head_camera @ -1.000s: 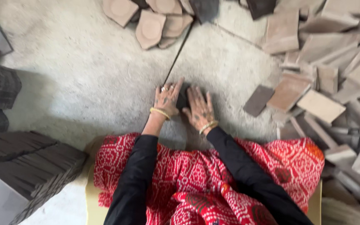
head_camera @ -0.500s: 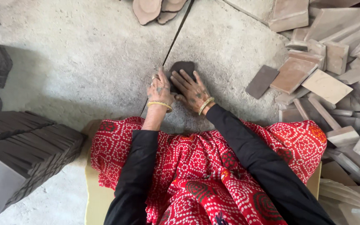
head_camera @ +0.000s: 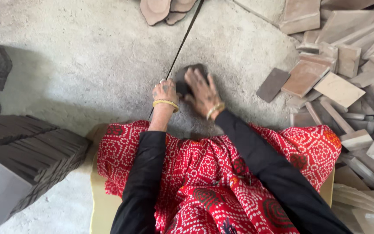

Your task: The person sits on the floor and smooths small dark cut pieces by rubbing them against the concrete floor and against each other, then places the finished pieces onto a growing pile. They pick up new pieces one at a time and repeat the rubbing motion.

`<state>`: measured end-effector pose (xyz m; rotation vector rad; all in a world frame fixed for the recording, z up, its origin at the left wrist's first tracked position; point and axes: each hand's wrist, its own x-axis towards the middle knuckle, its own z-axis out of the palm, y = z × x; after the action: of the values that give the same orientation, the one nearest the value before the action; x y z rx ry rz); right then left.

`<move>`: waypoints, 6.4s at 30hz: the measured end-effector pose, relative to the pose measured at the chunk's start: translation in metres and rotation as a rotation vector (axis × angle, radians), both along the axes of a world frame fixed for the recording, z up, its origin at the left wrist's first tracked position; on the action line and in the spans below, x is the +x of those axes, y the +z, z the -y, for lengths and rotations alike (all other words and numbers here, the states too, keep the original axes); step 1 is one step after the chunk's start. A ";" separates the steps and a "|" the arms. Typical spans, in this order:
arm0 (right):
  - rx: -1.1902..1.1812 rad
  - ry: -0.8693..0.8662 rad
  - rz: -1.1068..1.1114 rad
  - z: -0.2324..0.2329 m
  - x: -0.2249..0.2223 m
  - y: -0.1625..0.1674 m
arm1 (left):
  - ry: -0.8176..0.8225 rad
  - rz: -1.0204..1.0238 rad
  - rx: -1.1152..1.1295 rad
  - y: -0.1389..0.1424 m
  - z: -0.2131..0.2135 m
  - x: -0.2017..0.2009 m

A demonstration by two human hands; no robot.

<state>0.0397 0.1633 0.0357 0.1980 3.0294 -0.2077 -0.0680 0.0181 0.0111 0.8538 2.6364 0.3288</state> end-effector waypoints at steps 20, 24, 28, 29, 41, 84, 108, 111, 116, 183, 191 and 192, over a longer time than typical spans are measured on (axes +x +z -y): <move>-0.070 -0.187 -0.229 0.009 0.032 -0.009 | -0.313 0.093 -0.160 0.001 -0.026 -0.013; -0.131 -0.146 -0.159 0.008 0.049 -0.013 | -0.312 0.201 -0.200 0.004 -0.033 -0.021; -0.047 -0.034 -0.102 -0.010 0.018 -0.014 | -0.373 0.234 -0.249 -0.001 -0.035 -0.023; -0.044 -0.027 -0.099 -0.015 0.008 -0.012 | -0.370 0.251 -0.258 -0.003 -0.035 -0.023; -0.040 -0.036 -0.018 -0.004 0.010 0.002 | -0.428 0.211 -0.236 -0.017 -0.037 -0.018; -0.045 -0.187 -0.065 0.002 -0.014 -0.005 | 0.192 0.002 0.431 0.106 0.070 -0.076; -0.048 -0.096 0.040 -0.021 -0.013 0.016 | 0.120 0.053 0.389 0.087 0.064 -0.075; -0.128 -0.238 -0.005 -0.015 -0.006 0.012 | 0.162 0.062 0.294 0.097 0.069 -0.076; -0.074 -0.298 0.029 0.024 0.048 0.000 | 0.373 0.321 0.328 0.105 0.063 -0.075; -0.847 -0.805 -0.648 -0.044 0.002 -0.019 | -0.650 -0.426 -0.056 0.026 -0.053 0.005; -1.037 -0.892 -0.715 -0.049 0.001 -0.008 | -0.984 -0.203 -0.468 0.074 -0.078 -0.038; -1.024 -0.881 -0.729 -0.050 0.001 -0.007 | -1.013 -0.233 -0.489 0.078 -0.084 -0.041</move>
<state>0.0406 0.2131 0.0284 1.5501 2.6275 -2.1449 -0.1087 0.1021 0.0895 1.9072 1.9400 -0.6665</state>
